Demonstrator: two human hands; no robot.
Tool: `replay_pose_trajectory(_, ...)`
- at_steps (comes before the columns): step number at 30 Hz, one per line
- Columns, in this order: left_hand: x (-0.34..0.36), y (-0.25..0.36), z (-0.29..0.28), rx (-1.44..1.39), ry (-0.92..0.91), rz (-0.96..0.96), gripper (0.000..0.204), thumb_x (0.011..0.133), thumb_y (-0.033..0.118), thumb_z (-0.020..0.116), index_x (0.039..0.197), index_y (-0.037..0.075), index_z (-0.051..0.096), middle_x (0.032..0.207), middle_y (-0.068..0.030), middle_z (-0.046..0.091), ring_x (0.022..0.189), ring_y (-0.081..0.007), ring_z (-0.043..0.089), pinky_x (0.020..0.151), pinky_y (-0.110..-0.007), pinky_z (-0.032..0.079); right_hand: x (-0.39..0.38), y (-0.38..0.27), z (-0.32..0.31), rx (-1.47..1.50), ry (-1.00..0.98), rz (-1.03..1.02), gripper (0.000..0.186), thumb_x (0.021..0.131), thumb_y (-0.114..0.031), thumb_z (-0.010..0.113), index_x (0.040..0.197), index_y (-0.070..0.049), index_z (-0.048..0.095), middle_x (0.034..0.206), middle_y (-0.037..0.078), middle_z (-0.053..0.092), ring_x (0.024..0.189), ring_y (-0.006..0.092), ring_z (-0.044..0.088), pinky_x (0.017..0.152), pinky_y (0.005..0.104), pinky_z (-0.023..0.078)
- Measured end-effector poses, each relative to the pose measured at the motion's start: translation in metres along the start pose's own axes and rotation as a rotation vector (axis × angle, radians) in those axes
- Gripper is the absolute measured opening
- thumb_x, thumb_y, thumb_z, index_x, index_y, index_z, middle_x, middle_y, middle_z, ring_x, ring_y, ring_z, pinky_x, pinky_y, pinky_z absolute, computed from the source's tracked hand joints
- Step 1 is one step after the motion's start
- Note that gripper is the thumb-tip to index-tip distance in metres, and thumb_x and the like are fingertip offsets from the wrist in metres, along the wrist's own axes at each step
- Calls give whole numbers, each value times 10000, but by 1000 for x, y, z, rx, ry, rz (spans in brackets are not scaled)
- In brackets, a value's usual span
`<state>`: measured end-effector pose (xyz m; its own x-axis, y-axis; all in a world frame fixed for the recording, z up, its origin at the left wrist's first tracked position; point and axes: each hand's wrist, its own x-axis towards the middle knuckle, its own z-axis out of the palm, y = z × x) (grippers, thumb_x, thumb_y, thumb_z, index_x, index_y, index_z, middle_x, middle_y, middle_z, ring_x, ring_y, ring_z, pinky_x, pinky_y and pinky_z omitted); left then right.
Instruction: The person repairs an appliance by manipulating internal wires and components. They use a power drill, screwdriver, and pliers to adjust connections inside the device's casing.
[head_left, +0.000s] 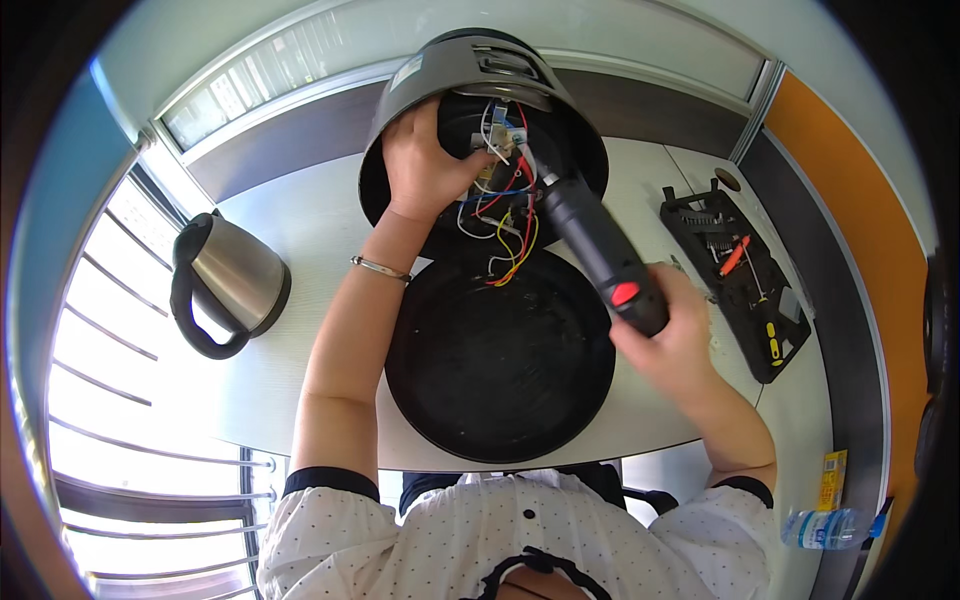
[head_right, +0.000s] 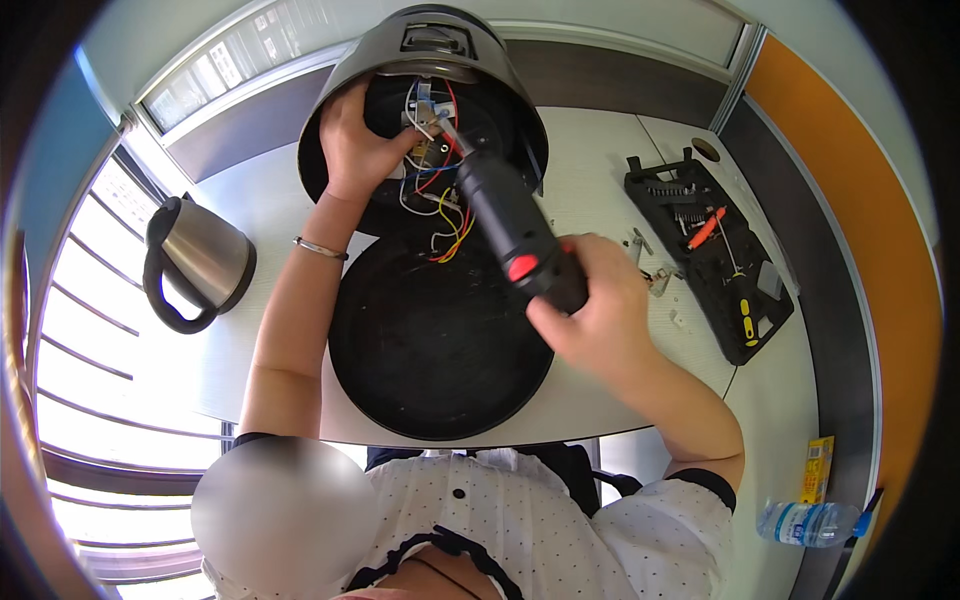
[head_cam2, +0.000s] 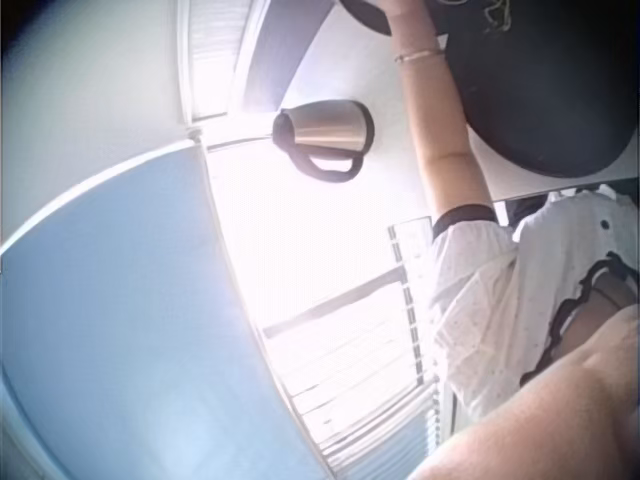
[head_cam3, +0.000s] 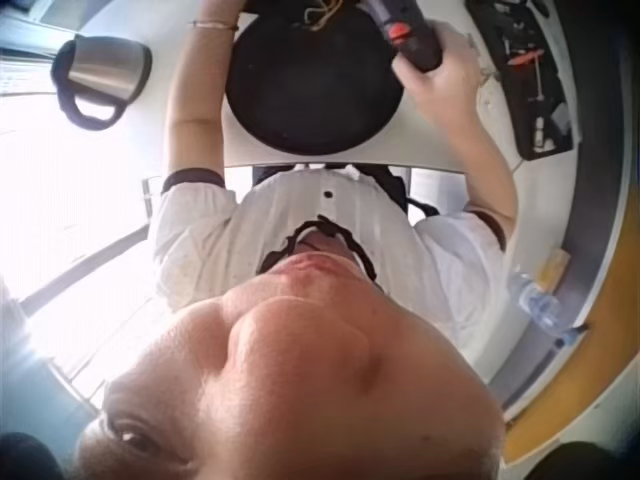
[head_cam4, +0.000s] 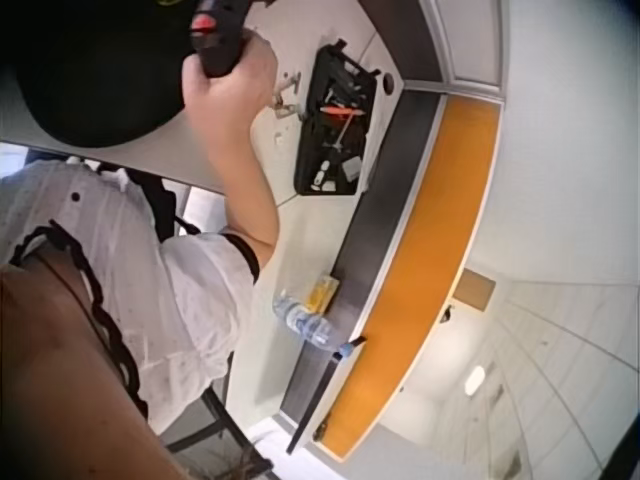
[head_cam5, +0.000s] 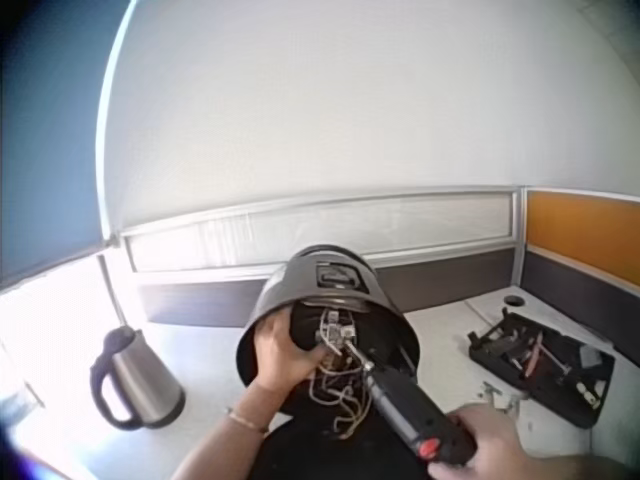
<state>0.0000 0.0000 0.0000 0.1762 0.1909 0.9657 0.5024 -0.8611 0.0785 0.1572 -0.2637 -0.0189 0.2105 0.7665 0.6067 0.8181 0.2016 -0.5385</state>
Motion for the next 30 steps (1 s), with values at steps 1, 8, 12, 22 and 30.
replay_pose_trajectory(1,0,1,1,-2,12,2,775,486,358,870,1105,-8,579,1066,-179,610,990,-345,580,876,-405,458,0,-4,2,13,-6,-69,347,593,-139,664,900,-7,573,825,147,588,761,348,567,670,406,466)
replay_pose_trajectory(8,0,0,-2,-19,-12,-23,761,485,338,868,1095,-13,578,1057,-183,608,989,-355,576,880,-405,457,-2,-18,8,45,-123,-186,359,569,-123,685,893,-15,575,815,136,586,752,338,567,662,396,463)
replay_pose_trajectory(12,0,1,-3,-26,-2,-33,757,487,315,862,1105,-13,571,1058,-193,602,1000,-359,568,890,-411,450,-12,-15,2,70,12,-121,346,584,-111,686,891,-2,570,790,130,579,708,314,572,645,372,461)
replay_pose_trajectory(22,-2,0,-2,-50,-11,-37,739,484,294,830,1096,-23,564,1019,-199,606,970,-374,567,871,-435,449,6,-4,-3,231,63,210,205,657,-70,619,845,-2,569,694,75,560,608,159,519,581,291,423)
replay_pose_trajectory(30,0,-1,-6,-23,1,5,742,484,314,840,1087,-25,571,1026,-193,610,928,-356,592,843,-413,469,11,-3,19,162,50,56,293,618,-108,657,878,-4,571,778,149,596,710,338,585,639,388,463)
